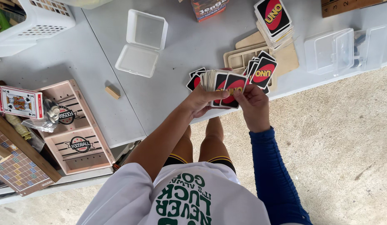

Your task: The person opens a small plastic container and removes a deck of Uno cards. They then repeatedly pick up cards from the deck and place them into a separate pile on the table, continuing this process for the duration of the clip.

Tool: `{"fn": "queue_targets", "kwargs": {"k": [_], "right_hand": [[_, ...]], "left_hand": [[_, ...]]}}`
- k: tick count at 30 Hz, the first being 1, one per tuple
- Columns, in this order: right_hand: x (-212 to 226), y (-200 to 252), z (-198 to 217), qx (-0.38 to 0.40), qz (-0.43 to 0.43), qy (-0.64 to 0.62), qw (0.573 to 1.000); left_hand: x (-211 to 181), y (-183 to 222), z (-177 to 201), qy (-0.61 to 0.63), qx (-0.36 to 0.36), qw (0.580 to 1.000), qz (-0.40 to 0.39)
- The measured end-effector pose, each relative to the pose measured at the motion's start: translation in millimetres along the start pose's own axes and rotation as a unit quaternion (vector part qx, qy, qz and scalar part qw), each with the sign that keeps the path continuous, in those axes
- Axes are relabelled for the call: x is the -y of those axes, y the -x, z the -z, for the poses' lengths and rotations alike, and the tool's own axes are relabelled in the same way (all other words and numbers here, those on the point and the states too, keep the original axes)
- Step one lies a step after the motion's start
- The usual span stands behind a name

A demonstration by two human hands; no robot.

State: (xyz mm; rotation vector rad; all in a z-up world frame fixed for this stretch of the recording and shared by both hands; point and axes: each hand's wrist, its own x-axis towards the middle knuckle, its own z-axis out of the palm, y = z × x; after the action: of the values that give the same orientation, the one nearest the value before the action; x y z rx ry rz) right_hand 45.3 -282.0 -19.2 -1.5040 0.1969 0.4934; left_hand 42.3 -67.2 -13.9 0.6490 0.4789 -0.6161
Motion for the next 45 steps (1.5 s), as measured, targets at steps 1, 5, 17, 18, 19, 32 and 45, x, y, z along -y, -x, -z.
{"fn": "queue_targets", "kwargs": {"k": [1,5,17,18,19,32,45], "right_hand": [[1.6,-1.6,-0.8,-0.024,-0.014,-0.016,0.999],[14.1,-15.5,16.3,-0.048,-0.043,-0.202,0.977],[5.1,-14.8,0.8,-0.085,0.024,-0.155,0.984],[12.9,-16.9,7.6,-0.108,0.031,-0.058,0.992],[20.3,-17.5,13.4,-0.130,0.038,0.039,0.990],[0.6,-14.2,17.4,-0.079,0.007,-0.079,0.994],[8.9,-20.7,-3.2,-0.089,0.022,-0.067,0.994]], "left_hand": [[2.3,-3.6,0.7,0.006,-0.038,0.999,0.028],[5.3,-11.4,10.9,-0.011,-0.126,0.990,0.067],[1.2,-10.9,7.7,0.037,-0.103,0.992,0.056],[0.9,-10.2,9.1,0.039,-0.101,0.993,0.054],[0.3,-9.6,11.1,0.018,-0.100,0.994,0.046],[-2.1,-15.3,10.6,0.026,-0.080,0.996,0.022],[2.9,-26.8,10.7,0.027,-0.076,0.996,0.036]]}}
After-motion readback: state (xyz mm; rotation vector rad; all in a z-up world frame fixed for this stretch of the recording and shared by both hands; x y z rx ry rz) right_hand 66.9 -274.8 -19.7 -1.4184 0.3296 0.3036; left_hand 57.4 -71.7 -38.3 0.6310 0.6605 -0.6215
